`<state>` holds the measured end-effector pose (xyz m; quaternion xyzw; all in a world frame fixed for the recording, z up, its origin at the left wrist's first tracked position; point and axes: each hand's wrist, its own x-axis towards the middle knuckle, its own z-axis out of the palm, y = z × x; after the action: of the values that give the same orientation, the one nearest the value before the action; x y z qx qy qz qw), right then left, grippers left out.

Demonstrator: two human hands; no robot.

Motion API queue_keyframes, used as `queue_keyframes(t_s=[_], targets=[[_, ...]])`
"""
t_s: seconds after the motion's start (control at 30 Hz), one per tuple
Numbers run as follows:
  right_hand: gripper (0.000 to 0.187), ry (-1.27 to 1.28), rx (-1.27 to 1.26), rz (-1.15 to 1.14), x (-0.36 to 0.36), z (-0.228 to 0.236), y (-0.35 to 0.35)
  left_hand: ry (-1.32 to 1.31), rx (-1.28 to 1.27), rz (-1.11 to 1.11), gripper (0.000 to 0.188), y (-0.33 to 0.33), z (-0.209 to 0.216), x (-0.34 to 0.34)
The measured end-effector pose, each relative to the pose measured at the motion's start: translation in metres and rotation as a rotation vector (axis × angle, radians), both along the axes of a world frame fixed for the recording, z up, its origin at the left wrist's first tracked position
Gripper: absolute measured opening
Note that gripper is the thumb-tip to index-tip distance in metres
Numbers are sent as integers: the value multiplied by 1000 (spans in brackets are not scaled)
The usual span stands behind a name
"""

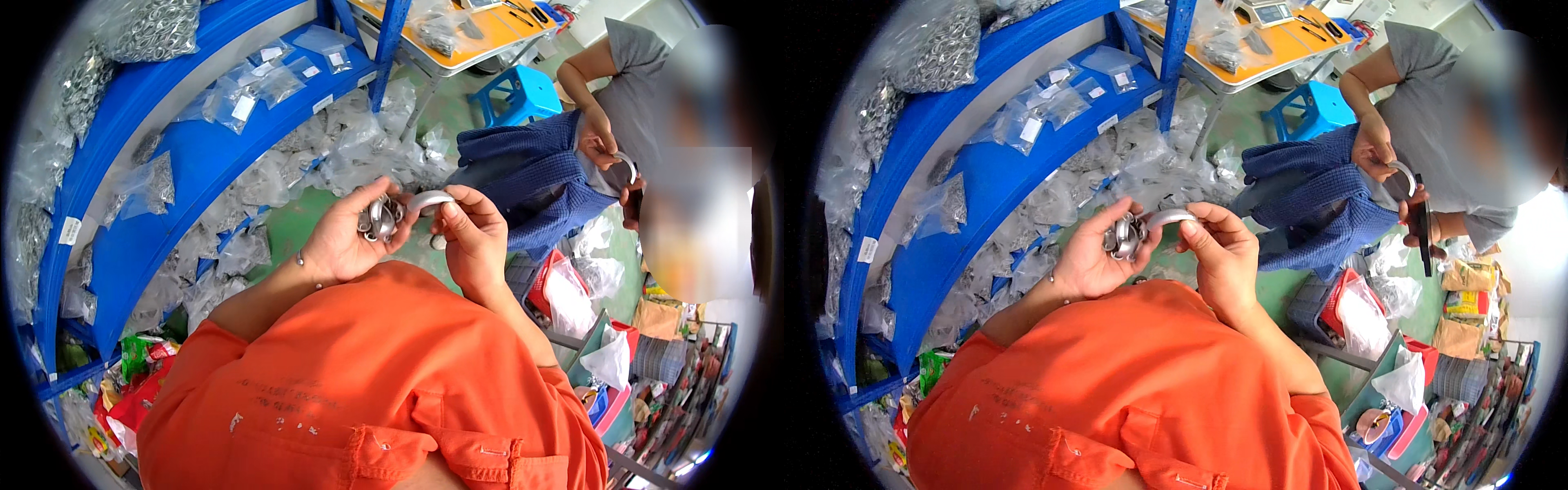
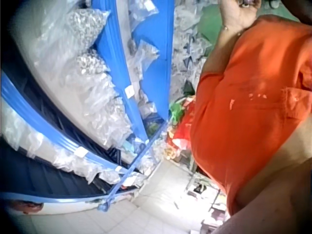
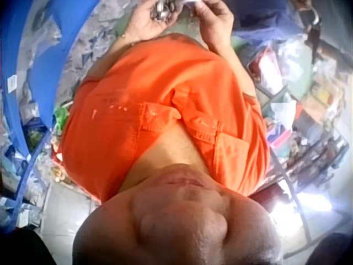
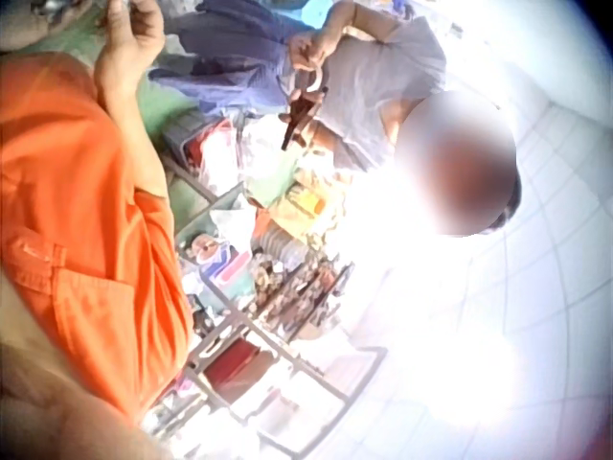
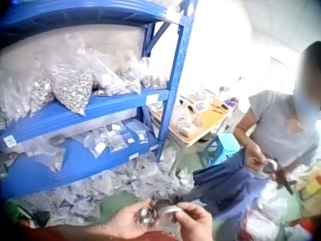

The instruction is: The person picks up small, curved metal hooks from a large pile on a green table and inspects them by hand. They rotate the hooks to examine the surface and shape, occasionally placing them back on the table or holding them in a cluster.

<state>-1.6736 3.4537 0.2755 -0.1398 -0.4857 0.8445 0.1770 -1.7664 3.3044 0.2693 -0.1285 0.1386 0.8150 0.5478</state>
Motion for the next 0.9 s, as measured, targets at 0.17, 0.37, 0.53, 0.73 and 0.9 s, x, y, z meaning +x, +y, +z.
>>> queue_keyframes(t_s=[0.17, 0.37, 0.53, 0.73, 0.9], targets=[[22, -14, -16, -29, 7, 1, 2, 261, -58, -204, 19, 1, 3, 7], [21, -45, 45, -46, 11, 1, 1, 334, -82, -220, 18, 3, 5, 8], [22, 26, 102, -46, 12, -2, 2, 327, -77, -216, 16, 4, 5, 9], [24, 6, 113, -25, 14, -1, -1, 300, -118, -245, 14, 8, 3, 12], [24, -75, 127, 14, 19, 0, 1, 287, -128, -258, 12, 12, -1, 16]])
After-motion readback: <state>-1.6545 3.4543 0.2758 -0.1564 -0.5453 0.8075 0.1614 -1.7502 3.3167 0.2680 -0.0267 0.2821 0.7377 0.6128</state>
